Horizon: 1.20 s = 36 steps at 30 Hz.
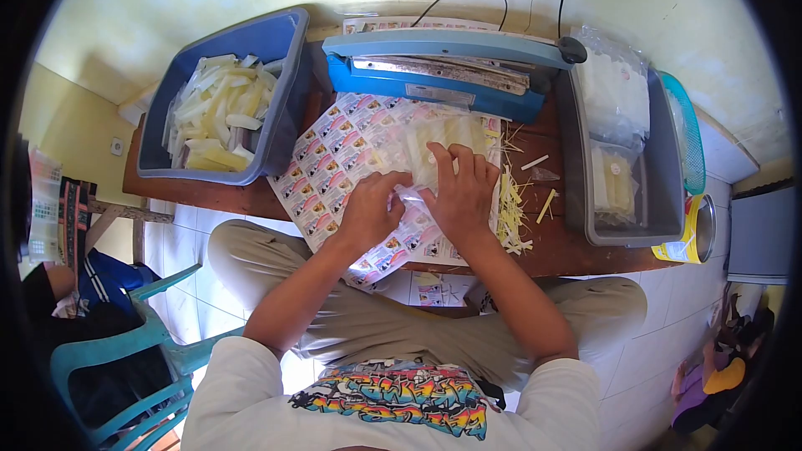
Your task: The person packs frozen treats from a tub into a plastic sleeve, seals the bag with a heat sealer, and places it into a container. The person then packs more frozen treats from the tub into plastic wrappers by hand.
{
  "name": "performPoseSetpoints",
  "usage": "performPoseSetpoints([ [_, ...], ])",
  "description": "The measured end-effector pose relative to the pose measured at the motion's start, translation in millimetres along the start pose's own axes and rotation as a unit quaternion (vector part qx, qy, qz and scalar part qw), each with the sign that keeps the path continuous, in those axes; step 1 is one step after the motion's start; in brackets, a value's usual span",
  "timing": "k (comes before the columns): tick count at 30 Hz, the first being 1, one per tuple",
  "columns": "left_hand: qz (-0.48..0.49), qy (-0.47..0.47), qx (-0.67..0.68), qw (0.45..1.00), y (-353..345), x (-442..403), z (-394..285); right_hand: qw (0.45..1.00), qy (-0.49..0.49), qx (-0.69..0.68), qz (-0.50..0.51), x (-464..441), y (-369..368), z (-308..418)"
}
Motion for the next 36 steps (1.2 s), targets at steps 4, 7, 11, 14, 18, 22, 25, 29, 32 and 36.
performPoseSetpoints([
  [4, -0.016, -0.032, 0.015, 0.999, 2, 1, -2, 1.000, -0.003, -0.013, 0.024, -2, 1, -2],
  [7, -0.032, -0.040, 0.019, 0.999, 8, 2, -11, 0.999, 0.002, -0.028, 0.031, -3, 7, -3],
  [11, -0.063, -0.049, 0.039, 0.996, 20, 4, -20, 0.996, -0.005, -0.074, 0.051, -4, 17, -1],
  [14, -0.117, -0.093, 0.041, 0.988, 27, 2, -20, 0.994, 0.055, -0.096, 0.004, -4, 25, 3],
  [18, -0.160, -0.112, 0.059, 0.979, 50, -3, -20, 0.981, 0.092, -0.166, -0.028, -12, 35, 17],
  [22, -0.255, -0.105, 0.044, 0.960, 92, -4, -20, 0.955, 0.129, -0.267, -0.006, -31, 40, 38],
  [25, -0.312, -0.086, 0.024, 0.946, 131, -4, -6, 0.934, 0.137, -0.329, -0.003, -60, 41, 66],
  [29, -0.374, -0.004, 0.022, 0.927, 188, -1, 22, 0.892, 0.193, -0.407, -0.031, -120, 29, 117],
  [32, -0.367, 0.075, -0.026, 0.927, 221, -3, 62, 0.875, 0.211, -0.434, 0.027, -168, 4, 158],
  [36, -0.355, 0.187, -0.049, 0.915, 249, 1, 114, 0.868, 0.246, -0.426, 0.069, -226, -61, 204],
])
Point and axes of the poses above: each hand's wrist, its own x-axis away from the middle knuckle, its own y-axis out of the back of the hand, z = x × y, the point moved 3 cm from there along -x, towards the middle knuckle, and after that the axes turned 6 degrees about z, right-handed, at the moved point
